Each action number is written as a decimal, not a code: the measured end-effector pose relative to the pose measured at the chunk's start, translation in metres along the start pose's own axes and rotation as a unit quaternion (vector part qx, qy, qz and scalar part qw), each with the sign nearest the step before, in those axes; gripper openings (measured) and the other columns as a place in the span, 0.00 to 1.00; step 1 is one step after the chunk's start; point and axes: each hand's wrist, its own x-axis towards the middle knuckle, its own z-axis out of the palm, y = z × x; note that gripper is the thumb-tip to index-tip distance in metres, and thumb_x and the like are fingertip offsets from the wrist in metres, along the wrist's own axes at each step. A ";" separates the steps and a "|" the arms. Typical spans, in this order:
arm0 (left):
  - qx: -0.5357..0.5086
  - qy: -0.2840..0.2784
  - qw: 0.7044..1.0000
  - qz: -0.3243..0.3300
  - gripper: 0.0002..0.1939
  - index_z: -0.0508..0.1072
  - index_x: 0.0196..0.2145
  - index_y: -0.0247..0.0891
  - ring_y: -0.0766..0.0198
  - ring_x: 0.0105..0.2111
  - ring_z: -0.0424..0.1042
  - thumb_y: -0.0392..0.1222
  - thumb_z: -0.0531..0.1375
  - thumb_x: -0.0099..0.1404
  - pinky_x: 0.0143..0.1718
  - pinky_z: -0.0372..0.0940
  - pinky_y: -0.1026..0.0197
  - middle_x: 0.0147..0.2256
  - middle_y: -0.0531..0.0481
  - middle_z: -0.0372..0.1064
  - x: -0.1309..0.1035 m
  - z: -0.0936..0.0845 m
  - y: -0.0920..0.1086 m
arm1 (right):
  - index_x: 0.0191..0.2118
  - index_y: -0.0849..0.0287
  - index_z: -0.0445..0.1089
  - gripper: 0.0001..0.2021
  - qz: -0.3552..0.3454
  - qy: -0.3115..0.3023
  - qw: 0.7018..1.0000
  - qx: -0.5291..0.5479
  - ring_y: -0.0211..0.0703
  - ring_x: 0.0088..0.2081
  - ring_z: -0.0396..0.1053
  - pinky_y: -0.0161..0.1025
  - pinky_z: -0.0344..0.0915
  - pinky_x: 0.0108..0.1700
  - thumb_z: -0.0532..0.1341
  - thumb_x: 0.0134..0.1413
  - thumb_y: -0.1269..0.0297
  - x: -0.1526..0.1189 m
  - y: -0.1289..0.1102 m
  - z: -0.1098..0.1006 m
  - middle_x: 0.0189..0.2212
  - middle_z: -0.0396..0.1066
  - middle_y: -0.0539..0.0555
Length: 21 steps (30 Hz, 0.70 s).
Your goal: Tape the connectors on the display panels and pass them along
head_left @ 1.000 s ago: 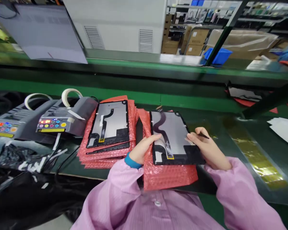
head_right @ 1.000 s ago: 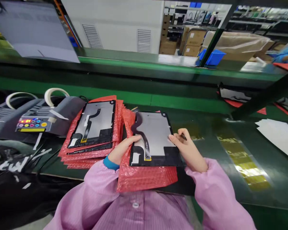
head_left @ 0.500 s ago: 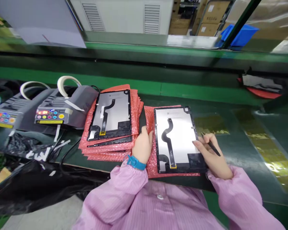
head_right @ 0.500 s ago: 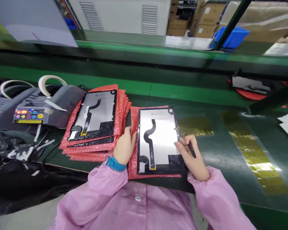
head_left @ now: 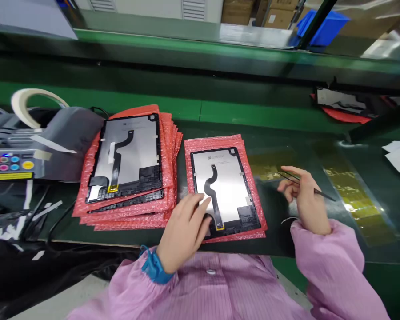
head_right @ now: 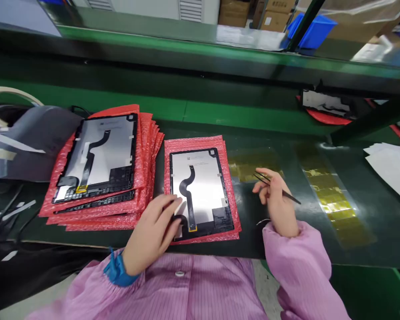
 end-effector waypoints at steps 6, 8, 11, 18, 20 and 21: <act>-0.002 -0.105 0.979 0.176 0.39 0.61 0.71 0.42 0.36 0.75 0.42 0.65 0.57 0.72 0.71 0.51 0.30 0.72 0.40 0.55 -0.017 0.021 -0.008 | 0.36 0.53 0.65 0.21 0.037 0.002 0.998 0.051 0.34 0.18 0.62 0.33 0.57 0.19 0.69 0.56 0.42 0.013 0.023 0.000 0.23 0.71 0.46; 0.011 -0.112 0.977 0.183 0.41 0.61 0.71 0.42 0.34 0.75 0.39 0.66 0.61 0.69 0.70 0.50 0.28 0.73 0.40 0.54 -0.017 0.025 -0.010 | 0.35 0.54 0.65 0.21 0.044 -0.005 0.998 0.040 0.32 0.16 0.61 0.31 0.55 0.17 0.72 0.53 0.45 0.011 0.025 0.002 0.22 0.72 0.46; 0.017 -0.119 0.975 0.187 0.39 0.63 0.70 0.41 0.32 0.75 0.40 0.59 0.65 0.69 0.70 0.52 0.28 0.72 0.41 0.56 -0.014 0.023 -0.009 | 0.34 0.54 0.64 0.22 0.054 -0.002 0.998 0.031 0.34 0.17 0.68 0.30 0.58 0.16 0.75 0.50 0.47 0.011 0.025 0.003 0.23 0.75 0.48; -0.008 -0.106 0.981 0.162 0.24 0.69 0.65 0.43 0.38 0.75 0.45 0.42 0.61 0.74 0.70 0.53 0.30 0.68 0.44 0.64 -0.010 0.019 -0.005 | 0.33 0.54 0.62 0.22 0.058 0.002 0.998 0.003 0.38 0.21 0.75 0.28 0.62 0.15 0.74 0.51 0.48 0.016 0.022 0.004 0.25 0.78 0.49; -0.013 -0.101 0.982 0.161 0.23 0.70 0.65 0.42 0.37 0.74 0.47 0.41 0.61 0.74 0.70 0.55 0.30 0.68 0.44 0.64 -0.010 0.020 -0.004 | 0.31 0.54 0.62 0.23 0.060 -0.009 0.998 0.003 0.36 0.19 0.73 0.28 0.61 0.14 0.75 0.50 0.47 0.018 0.020 0.004 0.24 0.78 0.49; -0.015 -0.100 0.982 0.160 0.23 0.70 0.65 0.42 0.37 0.74 0.47 0.40 0.61 0.74 0.70 0.55 0.29 0.68 0.44 0.65 -0.010 0.020 -0.004 | 0.30 0.55 0.62 0.23 0.061 -0.013 0.998 0.001 0.35 0.17 0.71 0.28 0.61 0.14 0.75 0.50 0.47 0.019 0.018 0.004 0.24 0.77 0.49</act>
